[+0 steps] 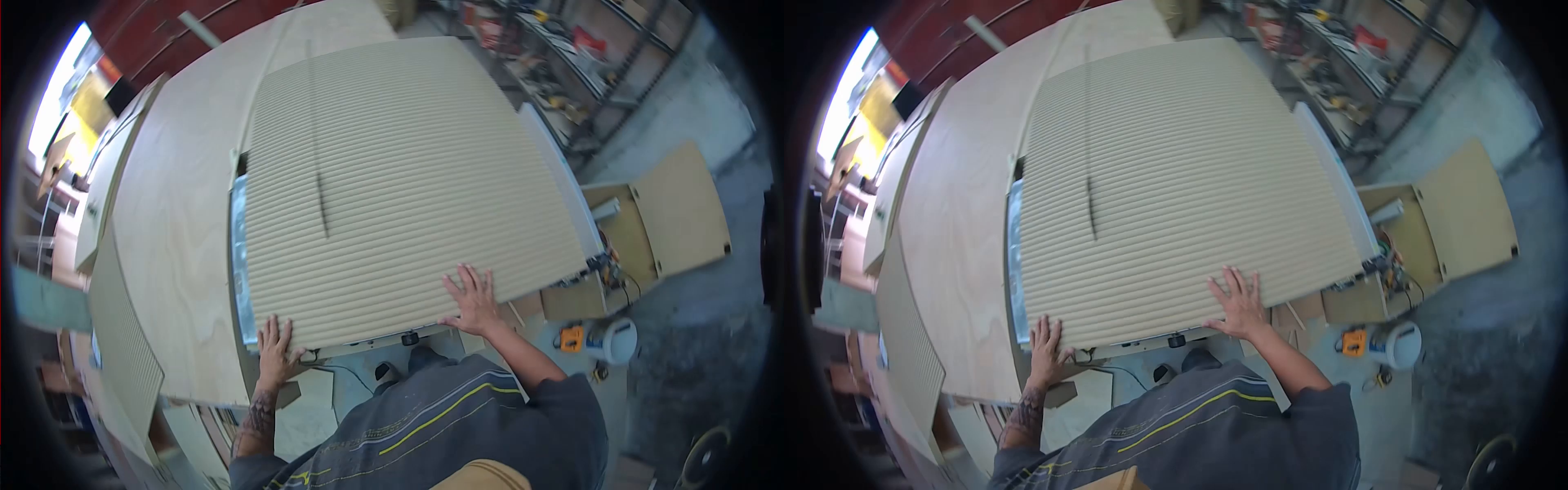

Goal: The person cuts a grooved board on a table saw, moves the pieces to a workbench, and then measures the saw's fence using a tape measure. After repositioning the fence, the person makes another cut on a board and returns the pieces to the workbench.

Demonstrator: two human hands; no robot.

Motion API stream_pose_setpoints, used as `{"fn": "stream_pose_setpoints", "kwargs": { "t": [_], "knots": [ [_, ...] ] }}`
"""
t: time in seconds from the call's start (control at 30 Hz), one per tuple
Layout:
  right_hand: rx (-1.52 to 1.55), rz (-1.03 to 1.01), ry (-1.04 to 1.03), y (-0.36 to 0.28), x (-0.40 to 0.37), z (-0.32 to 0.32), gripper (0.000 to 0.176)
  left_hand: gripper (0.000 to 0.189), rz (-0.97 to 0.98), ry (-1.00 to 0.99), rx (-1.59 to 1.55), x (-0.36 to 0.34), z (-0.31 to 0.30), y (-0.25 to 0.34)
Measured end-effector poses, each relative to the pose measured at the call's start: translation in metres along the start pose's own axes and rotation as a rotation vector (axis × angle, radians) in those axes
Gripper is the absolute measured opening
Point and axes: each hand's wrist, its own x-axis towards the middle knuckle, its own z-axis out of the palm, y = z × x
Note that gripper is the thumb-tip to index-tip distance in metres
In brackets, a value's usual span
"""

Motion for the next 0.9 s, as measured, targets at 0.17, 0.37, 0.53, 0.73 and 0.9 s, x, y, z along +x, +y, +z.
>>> {"fn": "stream_pose_setpoints", "kwargs": {
  "t": [0.17,0.37,0.53,0.73,0.9],
  "knots": [
    [0.017,-0.011,0.001,0.01,0.025,-0.004,0.107,0.085,-0.02,0.005,-0.072,0.024,-0.015,0.0],
    [0.007,-0.04,0.002,0.026,0.073,-0.017,0.105,0.083,-0.034,0.033,-0.12,0.073,-0.019,-0.012],
    [-0.026,-0.075,-0.021,0.031,0.129,-0.017,0.106,0.079,-0.042,0.058,-0.115,0.118,-0.029,-0.021],
    [-0.046,-0.018,0.005,0.05,0.193,-0.02,0.108,0.075,-0.101,0.092,-0.101,0.18,-0.035,-0.03],
    [-0.032,-0.023,0.021,0.06,0.238,-0.023,0.109,0.073,-0.128,0.106,-0.12,0.221,-0.044,-0.037]
  ]
}}
